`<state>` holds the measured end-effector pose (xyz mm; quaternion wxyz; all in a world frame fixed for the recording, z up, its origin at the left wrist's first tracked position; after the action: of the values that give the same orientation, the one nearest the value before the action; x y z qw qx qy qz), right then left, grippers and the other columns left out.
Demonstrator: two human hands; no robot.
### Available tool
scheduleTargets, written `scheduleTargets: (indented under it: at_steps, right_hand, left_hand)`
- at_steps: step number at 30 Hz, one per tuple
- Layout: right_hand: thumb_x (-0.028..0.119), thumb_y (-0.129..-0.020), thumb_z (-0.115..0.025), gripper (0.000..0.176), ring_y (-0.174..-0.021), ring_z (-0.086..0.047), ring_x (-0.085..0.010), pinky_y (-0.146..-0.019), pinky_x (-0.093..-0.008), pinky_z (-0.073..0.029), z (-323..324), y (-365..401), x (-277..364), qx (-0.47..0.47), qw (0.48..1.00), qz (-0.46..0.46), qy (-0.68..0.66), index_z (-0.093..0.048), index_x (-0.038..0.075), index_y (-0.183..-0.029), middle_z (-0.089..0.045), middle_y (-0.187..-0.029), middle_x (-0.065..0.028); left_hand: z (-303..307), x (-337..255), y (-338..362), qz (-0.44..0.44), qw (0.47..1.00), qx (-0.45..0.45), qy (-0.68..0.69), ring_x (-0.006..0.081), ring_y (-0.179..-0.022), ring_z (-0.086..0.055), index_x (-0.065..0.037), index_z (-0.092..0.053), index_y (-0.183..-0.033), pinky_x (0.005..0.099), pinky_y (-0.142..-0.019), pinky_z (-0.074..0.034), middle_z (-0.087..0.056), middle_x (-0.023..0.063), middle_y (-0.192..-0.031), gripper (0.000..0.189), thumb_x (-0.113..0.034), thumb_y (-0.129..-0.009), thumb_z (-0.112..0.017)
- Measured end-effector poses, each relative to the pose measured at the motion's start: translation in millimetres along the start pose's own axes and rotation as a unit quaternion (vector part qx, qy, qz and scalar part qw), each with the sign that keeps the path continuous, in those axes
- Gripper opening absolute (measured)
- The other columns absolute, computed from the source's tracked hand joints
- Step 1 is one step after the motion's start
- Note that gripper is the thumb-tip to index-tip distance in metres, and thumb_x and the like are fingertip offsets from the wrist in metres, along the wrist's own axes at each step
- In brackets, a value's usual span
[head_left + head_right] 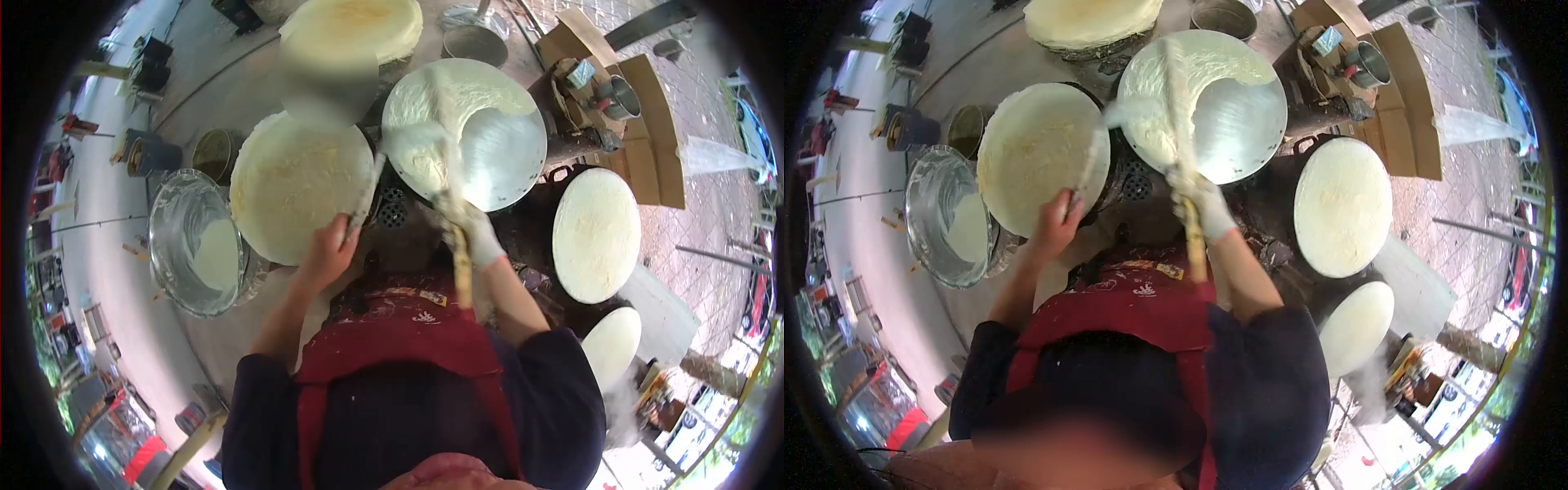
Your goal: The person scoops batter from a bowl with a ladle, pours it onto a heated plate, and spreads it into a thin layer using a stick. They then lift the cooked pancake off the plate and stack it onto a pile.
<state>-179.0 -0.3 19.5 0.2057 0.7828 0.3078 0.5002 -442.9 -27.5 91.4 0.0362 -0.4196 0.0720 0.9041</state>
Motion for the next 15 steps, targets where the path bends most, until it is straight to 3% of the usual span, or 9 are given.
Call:
scheduleTargets:
  at_steps: [2,4,7,8,9,11,13,14,15]
  right_hand:
    - [0.037,-0.087,-0.065,0.033,-0.055,-0.049,-0.0058,-0.046,-0.0209,-0.041,-44,-60,-42,-0.046,0.998,0.032,0.000,-0.061,0.010,-0.104,-0.053,-0.069,0.0026]
    - [0.038,-0.089,-0.061,0.035,-0.061,-0.058,-0.0163,-0.055,-0.0291,-0.047,-83,-92,-62,-0.125,0.986,-0.020,0.110,-0.061,0.008,-0.106,-0.059,-0.072,-0.0058]
    - [0.039,-0.091,-0.056,0.037,-0.076,-0.064,-0.0289,-0.069,-0.0370,-0.049,-50,-163,-130,-0.309,0.908,0.186,0.211,-0.061,0.005,-0.105,-0.065,-0.082,-0.0166]
    - [0.036,-0.093,-0.053,0.036,-0.091,-0.062,-0.0375,-0.079,-0.0414,-0.047,-39,-157,-135,-0.320,0.914,0.204,0.143,-0.061,0.002,-0.102,-0.064,-0.093,-0.0231]
    - [0.035,-0.093,-0.052,0.035,-0.085,-0.062,-0.0338,-0.075,-0.0398,-0.047,-23,-150,-141,-0.337,0.903,0.226,0.141,-0.061,0.002,-0.101,-0.065,-0.088,-0.0202]
    - [0.033,-0.093,-0.053,0.033,-0.071,-0.061,-0.0246,-0.065,-0.0358,-0.046,-3,-115,-132,-0.377,0.900,0.180,0.127,-0.062,0.002,-0.098,-0.063,-0.077,-0.0128]
    - [0.032,-0.093,-0.054,0.029,-0.054,-0.048,-0.0106,-0.051,-0.0293,-0.039,-28,-46,-85,-0.391,0.914,0.074,0.077,-0.063,0.004,-0.092,-0.052,-0.061,-0.0004]
    - [0.036,-0.093,-0.054,0.031,-0.052,-0.046,-0.0097,-0.048,-0.0288,-0.037,-11,-52,-98,-0.405,0.912,0.047,0.035,-0.063,0.006,-0.089,-0.048,-0.058,0.0018]
    - [0.038,-0.092,-0.054,0.034,-0.053,-0.049,-0.0126,-0.050,-0.0304,-0.039,-5,-57,-100,-0.382,0.915,0.125,0.037,-0.063,0.005,-0.089,-0.051,-0.059,-0.0017]
  left_hand:
    - [33,10,8,-0.015,0.997,-0.074,0.022,0.0325,-0.058,-0.058,0.000,-0.053,-0.094,0.0369,-0.054,-0.044,-0.055,0.0175,-0.066,0.013,-0.013,-0.092,-0.055]
    - [51,30,14,0.002,0.993,-0.084,0.081,0.0219,-0.057,-0.053,0.001,-0.053,-0.092,0.0331,-0.054,-0.043,-0.053,0.0124,-0.066,0.012,-0.011,-0.093,-0.054]
    - [65,57,25,0.031,0.984,-0.076,0.156,0.0117,-0.060,-0.046,0.001,-0.052,-0.090,0.0287,-0.055,-0.041,-0.049,0.0064,-0.065,0.012,-0.010,-0.094,-0.053]
    - [65,67,30,0.043,0.980,-0.071,0.181,0.0092,-0.061,-0.044,0.002,-0.052,-0.090,0.0275,-0.056,-0.040,-0.048,0.0047,-0.065,0.011,-0.009,-0.094,-0.053]
    - [64,76,37,0.056,0.981,-0.064,0.176,0.0091,-0.061,-0.045,0.001,-0.052,-0.089,0.0273,-0.056,-0.040,-0.047,0.0043,-0.065,0.012,-0.009,-0.094,-0.053]
    - [62,91,46,0.078,0.982,-0.053,0.166,0.0090,-0.062,-0.045,0.001,-0.052,-0.088,0.0270,-0.056,-0.040,-0.047,0.0036,-0.065,0.012,-0.010,-0.094,-0.053]
    - [61,90,53,0.070,0.981,-0.065,0.170,0.0082,-0.060,-0.044,0.000,-0.050,-0.086,0.0266,-0.054,-0.038,-0.046,0.0024,-0.064,0.013,-0.010,-0.094,-0.053]
    - [60,88,56,0.069,0.980,-0.073,0.170,0.0078,-0.059,-0.043,0.000,-0.050,-0.085,0.0264,-0.053,-0.038,-0.045,0.0019,-0.063,0.014,-0.010,-0.094,-0.053]
    - [59,84,57,0.087,0.977,-0.073,0.180,0.0070,-0.057,-0.042,-0.001,-0.050,-0.084,0.0259,-0.051,-0.037,-0.044,0.0009,-0.062,0.014,-0.010,-0.094,-0.053]
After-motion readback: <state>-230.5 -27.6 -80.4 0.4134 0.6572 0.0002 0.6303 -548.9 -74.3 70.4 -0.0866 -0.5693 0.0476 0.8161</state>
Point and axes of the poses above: each hand's wrist, its own y-axis away from the middle knuckle, its own z-axis out of the back of the hand, x = y × z, the point moved 4 cm from there along -y, towards the middle knuckle
